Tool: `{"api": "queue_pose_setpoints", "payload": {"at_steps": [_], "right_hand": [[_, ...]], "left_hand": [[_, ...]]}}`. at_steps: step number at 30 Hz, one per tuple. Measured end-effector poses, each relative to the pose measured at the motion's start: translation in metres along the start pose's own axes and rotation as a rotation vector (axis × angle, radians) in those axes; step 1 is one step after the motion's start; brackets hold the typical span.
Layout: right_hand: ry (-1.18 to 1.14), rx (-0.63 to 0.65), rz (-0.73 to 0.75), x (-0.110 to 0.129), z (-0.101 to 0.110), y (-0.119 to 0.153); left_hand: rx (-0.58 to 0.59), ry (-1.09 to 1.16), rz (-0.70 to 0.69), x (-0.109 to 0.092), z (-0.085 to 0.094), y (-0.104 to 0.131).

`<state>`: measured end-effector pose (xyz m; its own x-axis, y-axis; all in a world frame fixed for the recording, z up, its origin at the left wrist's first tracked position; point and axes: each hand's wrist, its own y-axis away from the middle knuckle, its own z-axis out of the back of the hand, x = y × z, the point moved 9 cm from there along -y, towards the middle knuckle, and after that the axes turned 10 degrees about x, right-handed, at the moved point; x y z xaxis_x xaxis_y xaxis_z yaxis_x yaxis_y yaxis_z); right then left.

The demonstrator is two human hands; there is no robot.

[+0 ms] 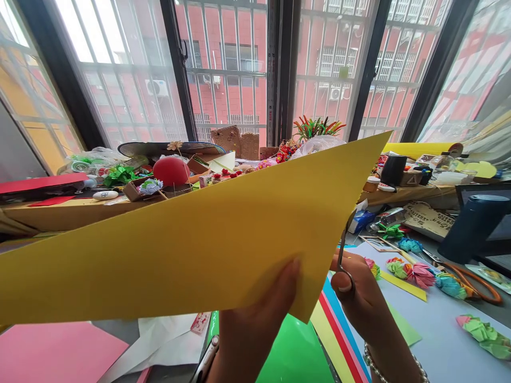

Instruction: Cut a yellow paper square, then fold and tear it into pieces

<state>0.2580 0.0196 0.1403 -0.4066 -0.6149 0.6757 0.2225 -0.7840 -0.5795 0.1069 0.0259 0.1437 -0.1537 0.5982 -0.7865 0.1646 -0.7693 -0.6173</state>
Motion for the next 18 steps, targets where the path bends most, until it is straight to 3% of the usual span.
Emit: {"api": "queue_pose_setpoints", "payload": {"at_steps": [4,9,18], "right_hand": [[0.007,0.018,0.014,0.0016,-0.0019,-0.0012],[0.045,-0.042,0.007,-0.0007,0.0022,0.0008],[0.005,-0.027,0.003,-0.0007,-0.0007,-0.0008]], "left_hand": [[-0.036,0.016,0.018,0.001,0.0022,0.0011],[0.017,0.06,0.051,0.0038,-0.0018,0.0015],[0.028,0.029,0.036,0.0024,-0.0018,0.0012]]}}
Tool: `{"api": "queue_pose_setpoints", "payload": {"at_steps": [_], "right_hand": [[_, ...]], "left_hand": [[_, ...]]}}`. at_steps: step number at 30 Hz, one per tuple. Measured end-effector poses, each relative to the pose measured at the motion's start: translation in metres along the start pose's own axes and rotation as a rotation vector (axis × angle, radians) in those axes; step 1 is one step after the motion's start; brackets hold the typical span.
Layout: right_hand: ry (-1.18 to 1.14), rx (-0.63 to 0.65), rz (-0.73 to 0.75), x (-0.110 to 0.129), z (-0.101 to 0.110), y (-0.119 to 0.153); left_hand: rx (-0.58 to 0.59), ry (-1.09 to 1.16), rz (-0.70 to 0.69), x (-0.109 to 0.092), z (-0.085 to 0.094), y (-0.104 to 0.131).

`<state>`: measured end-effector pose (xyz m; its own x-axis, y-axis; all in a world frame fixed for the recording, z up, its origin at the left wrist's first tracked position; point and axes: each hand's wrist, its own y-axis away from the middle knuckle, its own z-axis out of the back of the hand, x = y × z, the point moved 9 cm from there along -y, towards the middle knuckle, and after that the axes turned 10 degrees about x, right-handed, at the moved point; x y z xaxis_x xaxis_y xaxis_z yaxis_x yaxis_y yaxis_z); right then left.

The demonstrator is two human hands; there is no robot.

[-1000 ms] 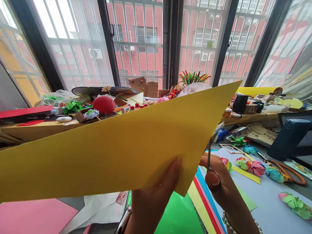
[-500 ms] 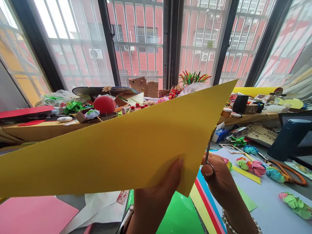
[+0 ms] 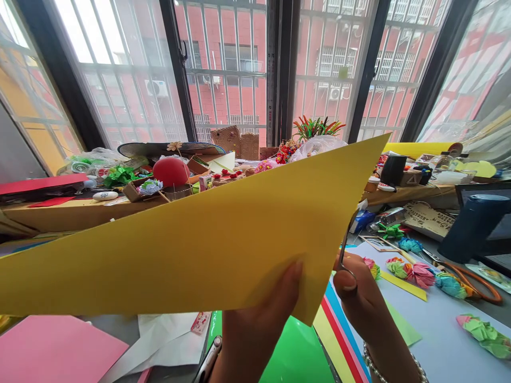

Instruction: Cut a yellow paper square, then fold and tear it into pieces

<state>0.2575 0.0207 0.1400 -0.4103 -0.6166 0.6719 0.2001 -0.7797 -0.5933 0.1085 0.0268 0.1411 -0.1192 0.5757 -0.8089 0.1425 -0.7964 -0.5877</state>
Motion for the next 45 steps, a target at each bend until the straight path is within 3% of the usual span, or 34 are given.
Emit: {"api": "queue_pose_setpoints", "payload": {"at_steps": [12,21,29,37,45], "right_hand": [[-0.015,-0.039,-0.01,-0.004,0.005,0.003],[0.117,-0.085,-0.001,-0.002,0.009,0.004],[0.085,-0.115,0.005,-0.003,0.012,0.005],[0.03,-0.07,-0.013,-0.004,0.009,0.003],[0.037,-0.088,0.01,-0.004,0.011,0.006]], "left_hand": [[0.017,-0.01,-0.004,0.001,-0.001,0.001],[0.022,-0.012,-0.016,0.0,-0.002,0.001],[0.088,-0.035,-0.013,-0.002,-0.005,0.0],[0.033,-0.007,0.023,-0.001,-0.003,0.001],[0.088,0.038,0.044,0.002,-0.008,0.002]]}}
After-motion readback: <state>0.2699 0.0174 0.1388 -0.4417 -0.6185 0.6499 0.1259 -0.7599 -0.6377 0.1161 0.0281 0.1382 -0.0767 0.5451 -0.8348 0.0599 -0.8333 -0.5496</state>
